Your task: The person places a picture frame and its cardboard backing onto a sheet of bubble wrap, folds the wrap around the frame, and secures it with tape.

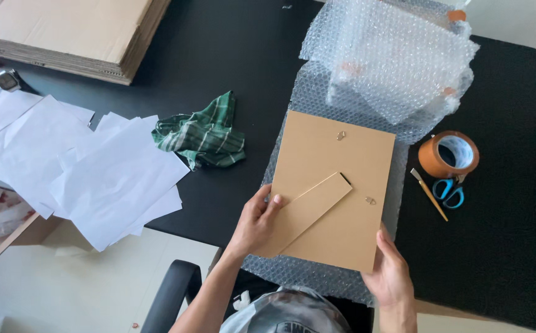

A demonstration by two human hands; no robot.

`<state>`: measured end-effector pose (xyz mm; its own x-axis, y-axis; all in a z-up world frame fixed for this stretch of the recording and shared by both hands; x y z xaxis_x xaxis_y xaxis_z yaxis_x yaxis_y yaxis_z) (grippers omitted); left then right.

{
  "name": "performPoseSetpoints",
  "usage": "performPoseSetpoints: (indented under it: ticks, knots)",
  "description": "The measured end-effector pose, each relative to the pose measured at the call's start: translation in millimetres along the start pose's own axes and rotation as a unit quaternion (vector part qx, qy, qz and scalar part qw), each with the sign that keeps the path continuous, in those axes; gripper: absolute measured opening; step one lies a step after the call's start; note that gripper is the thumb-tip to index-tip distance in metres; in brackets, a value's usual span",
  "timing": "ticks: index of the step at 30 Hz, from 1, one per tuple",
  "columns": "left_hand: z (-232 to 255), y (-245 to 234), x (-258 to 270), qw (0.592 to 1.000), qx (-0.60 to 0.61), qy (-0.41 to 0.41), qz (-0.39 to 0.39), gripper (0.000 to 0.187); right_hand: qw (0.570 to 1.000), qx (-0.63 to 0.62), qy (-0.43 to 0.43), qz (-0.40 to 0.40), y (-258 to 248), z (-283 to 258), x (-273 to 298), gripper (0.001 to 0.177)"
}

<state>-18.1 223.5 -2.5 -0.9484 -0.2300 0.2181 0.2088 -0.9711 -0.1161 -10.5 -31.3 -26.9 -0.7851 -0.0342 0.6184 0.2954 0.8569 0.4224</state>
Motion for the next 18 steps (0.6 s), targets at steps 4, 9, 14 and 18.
performPoseSetpoints:
  ticks: [4, 9, 14, 18]
  knots:
    - [13, -3, 3, 0.995, 0.078, -0.048, -0.028, 0.041, 0.998, 0.005, 0.053, 0.028, -3, 3, 6, 0.069]
    - [6, 0, -5, 0.997, 0.061, -0.035, -0.018, 0.040, 0.998, -0.057, 0.021, -0.019, -12, 11, -18, 0.049]
    - [-2, -4, -16, 0.986, 0.157, -0.055, -0.016, 0.037, 0.973, 0.205, -0.104, 0.006, -40, 15, -32, 0.061]
    - [3, 1, -28, 0.994, 0.096, -0.053, -0.019, 0.030, 0.980, 0.111, -0.163, -0.001, -33, -9, -27, 0.033]
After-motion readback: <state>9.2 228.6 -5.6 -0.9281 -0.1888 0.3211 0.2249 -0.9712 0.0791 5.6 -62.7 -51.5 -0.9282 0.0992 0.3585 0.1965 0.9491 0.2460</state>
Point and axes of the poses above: each hand's wrist, its own x-axis away from the middle knuckle, its own y-axis out of the palm, z = x × y, the point moved 3 cm from there along -x, towards the middle knuckle, and after that the axes turned 5 degrees about z, right-handed, at the moved point
